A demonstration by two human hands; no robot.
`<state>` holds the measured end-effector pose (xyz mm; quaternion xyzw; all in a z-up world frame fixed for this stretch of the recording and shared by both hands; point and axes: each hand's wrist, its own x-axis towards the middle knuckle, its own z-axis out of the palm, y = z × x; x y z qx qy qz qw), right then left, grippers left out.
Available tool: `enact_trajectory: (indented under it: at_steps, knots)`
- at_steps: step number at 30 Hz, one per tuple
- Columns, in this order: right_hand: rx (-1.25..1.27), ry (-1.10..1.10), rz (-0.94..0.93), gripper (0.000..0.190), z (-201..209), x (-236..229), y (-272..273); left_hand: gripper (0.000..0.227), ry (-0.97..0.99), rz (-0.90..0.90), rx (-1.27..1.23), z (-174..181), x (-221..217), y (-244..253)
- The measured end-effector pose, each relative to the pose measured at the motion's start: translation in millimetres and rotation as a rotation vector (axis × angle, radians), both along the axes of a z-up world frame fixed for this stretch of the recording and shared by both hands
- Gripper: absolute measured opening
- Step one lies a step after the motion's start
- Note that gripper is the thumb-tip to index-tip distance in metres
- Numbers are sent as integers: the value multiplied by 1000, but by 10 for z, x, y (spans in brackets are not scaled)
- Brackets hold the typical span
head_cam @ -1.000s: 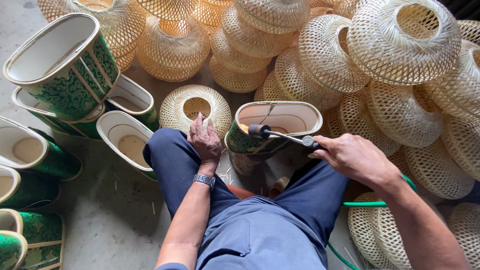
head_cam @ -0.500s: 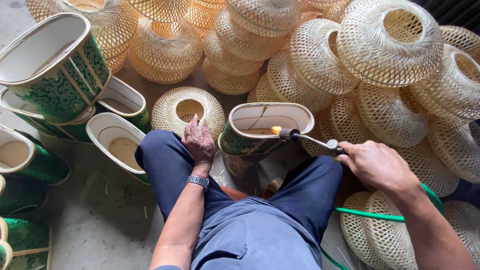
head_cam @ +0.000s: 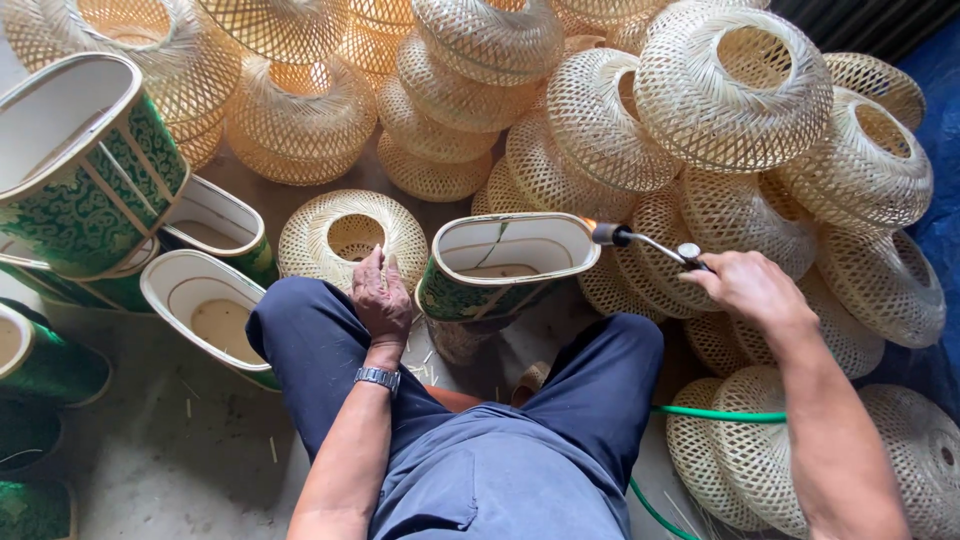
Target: The worker uses a gas torch to singe stray bamboo fibers from woven lantern components.
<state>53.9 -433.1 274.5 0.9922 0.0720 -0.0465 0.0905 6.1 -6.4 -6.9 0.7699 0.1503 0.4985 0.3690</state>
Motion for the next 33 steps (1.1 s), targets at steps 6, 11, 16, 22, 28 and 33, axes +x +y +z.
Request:
enact_trajectory:
  at_steps: [6, 11, 16, 22, 28, 33]
  knots:
    - [203, -56, 229, 35, 23, 4, 991, 31, -7, -23, 37, -114, -6, 62]
    - [245, 169, 374, 32, 251, -513, 1519, 24, -58, -65, 98, -44, -71, 67]
    - [235, 12, 228, 36, 244, -670, 727, 17, -32, -315, 268, 321, -278, -190]
    - [278, -147, 27, 38, 79, -826, -29, 39, 91, -561, 564, 562, -62, -509]
    - [355, -89, -144, 38, 1, -965, -93, 42, 486, -669, 799, 216, 441, -483]
    - [517, 107, -236, 34, -60, -890, -316, 33, 590, -766, 1077, 60, 947, 206]
